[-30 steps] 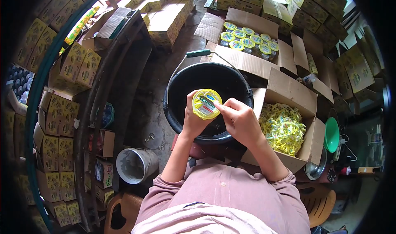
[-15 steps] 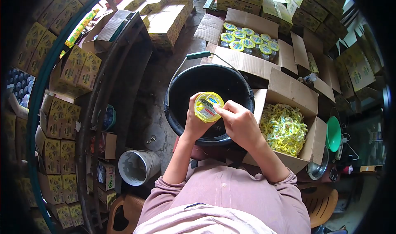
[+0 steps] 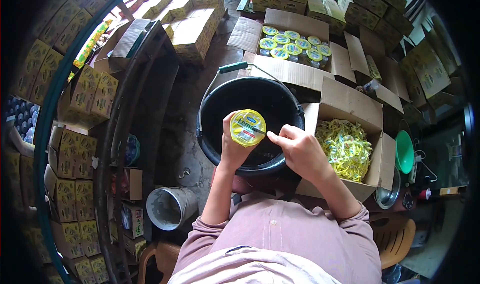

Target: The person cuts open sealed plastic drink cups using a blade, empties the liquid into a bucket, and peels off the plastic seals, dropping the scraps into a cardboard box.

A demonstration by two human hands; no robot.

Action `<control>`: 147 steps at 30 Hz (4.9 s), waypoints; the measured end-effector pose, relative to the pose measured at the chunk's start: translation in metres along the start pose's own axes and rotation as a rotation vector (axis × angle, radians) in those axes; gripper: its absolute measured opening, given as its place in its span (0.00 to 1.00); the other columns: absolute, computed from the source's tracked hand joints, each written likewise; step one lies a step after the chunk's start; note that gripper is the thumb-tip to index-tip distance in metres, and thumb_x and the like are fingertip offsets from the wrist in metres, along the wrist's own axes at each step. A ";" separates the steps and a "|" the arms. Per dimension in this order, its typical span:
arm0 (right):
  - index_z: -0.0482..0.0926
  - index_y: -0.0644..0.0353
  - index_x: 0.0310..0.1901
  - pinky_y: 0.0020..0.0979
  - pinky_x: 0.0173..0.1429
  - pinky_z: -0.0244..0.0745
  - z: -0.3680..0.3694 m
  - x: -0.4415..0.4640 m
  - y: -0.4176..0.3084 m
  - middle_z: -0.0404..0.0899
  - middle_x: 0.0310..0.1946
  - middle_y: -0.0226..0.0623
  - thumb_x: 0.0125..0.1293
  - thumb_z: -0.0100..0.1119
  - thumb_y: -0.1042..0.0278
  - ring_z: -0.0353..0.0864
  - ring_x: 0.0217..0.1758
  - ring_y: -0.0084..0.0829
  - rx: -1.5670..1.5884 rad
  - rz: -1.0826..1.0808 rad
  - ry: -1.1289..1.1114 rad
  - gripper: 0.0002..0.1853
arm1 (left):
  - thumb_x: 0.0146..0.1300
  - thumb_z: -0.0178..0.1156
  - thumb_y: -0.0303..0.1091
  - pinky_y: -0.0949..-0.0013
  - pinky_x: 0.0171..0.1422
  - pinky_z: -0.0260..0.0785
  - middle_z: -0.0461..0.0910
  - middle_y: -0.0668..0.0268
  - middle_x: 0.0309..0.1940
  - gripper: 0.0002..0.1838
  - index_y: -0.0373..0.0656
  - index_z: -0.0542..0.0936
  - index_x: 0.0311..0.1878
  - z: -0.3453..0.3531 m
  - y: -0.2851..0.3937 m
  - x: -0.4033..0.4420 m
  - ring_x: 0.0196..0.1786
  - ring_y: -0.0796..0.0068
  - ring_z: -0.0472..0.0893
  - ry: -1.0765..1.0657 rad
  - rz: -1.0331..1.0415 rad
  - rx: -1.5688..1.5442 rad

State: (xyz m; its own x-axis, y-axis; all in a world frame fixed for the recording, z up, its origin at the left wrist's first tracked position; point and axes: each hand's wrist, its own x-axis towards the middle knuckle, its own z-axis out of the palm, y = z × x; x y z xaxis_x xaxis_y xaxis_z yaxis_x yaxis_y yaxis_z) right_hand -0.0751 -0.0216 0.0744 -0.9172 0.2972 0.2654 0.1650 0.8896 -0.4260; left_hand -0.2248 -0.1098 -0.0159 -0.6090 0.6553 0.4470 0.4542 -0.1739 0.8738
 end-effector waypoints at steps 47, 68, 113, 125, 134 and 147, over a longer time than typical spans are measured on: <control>0.82 0.51 0.36 0.30 0.42 0.68 -0.018 0.034 0.020 0.74 0.29 0.30 0.44 0.59 0.79 0.76 0.34 0.29 0.013 -0.402 -0.132 0.16 | 0.35 0.69 0.30 0.70 0.59 0.62 0.69 0.64 0.47 0.36 0.39 0.67 0.53 -0.017 0.003 -0.003 0.51 0.74 0.71 -0.464 -0.193 -0.592; 0.83 0.48 0.33 0.28 0.43 0.64 -0.034 0.024 0.045 0.72 0.24 0.27 0.46 0.56 0.80 0.75 0.32 0.26 -0.084 -0.333 -0.091 0.15 | 0.37 0.69 0.28 0.73 0.57 0.63 0.71 0.64 0.45 0.35 0.38 0.66 0.53 -0.015 0.004 -0.001 0.50 0.75 0.72 -0.466 -0.153 -0.457; 0.82 0.48 0.37 0.28 0.44 0.63 -0.034 0.031 0.041 0.75 0.25 0.27 0.49 0.58 0.79 0.75 0.29 0.26 -0.006 -0.265 0.153 0.14 | 0.40 0.68 0.26 0.72 0.63 0.58 0.64 0.63 0.53 0.40 0.40 0.59 0.59 -0.010 -0.003 -0.005 0.56 0.72 0.68 -0.360 -0.133 -0.431; 0.80 0.61 0.42 0.25 0.30 0.70 0.017 0.019 0.016 0.74 0.24 0.37 0.49 0.57 0.84 0.75 0.24 0.27 0.404 0.062 0.340 0.17 | 0.43 0.69 0.23 0.73 0.58 0.63 0.68 0.63 0.47 0.39 0.40 0.58 0.57 -0.006 -0.001 -0.003 0.52 0.73 0.71 -0.206 -0.090 -0.212; 0.80 0.59 0.41 0.23 0.30 0.71 0.015 0.008 0.020 0.76 0.24 0.35 0.49 0.58 0.84 0.76 0.24 0.24 0.368 0.147 0.413 0.16 | 0.40 0.71 0.26 0.66 0.52 0.67 0.71 0.54 0.44 0.41 0.41 0.54 0.54 -0.004 0.001 0.003 0.49 0.60 0.75 -0.179 -0.086 0.188; 0.81 0.58 0.39 0.23 0.28 0.68 0.018 -0.034 0.043 0.77 0.23 0.34 0.48 0.60 0.82 0.75 0.22 0.21 0.357 0.308 0.508 0.15 | 0.40 0.68 0.31 0.60 0.50 0.64 0.72 0.55 0.44 0.36 0.37 0.62 0.54 -0.008 -0.005 0.059 0.49 0.58 0.74 -0.749 0.037 0.917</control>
State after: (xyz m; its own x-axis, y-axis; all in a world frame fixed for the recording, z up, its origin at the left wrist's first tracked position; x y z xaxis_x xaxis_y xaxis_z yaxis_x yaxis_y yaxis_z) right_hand -0.0436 0.0001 0.0316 -0.5502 0.7207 0.4218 0.1812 0.5961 -0.7822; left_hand -0.2681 -0.0760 0.0075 -0.1917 0.9812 -0.0207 0.9460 0.1904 0.2622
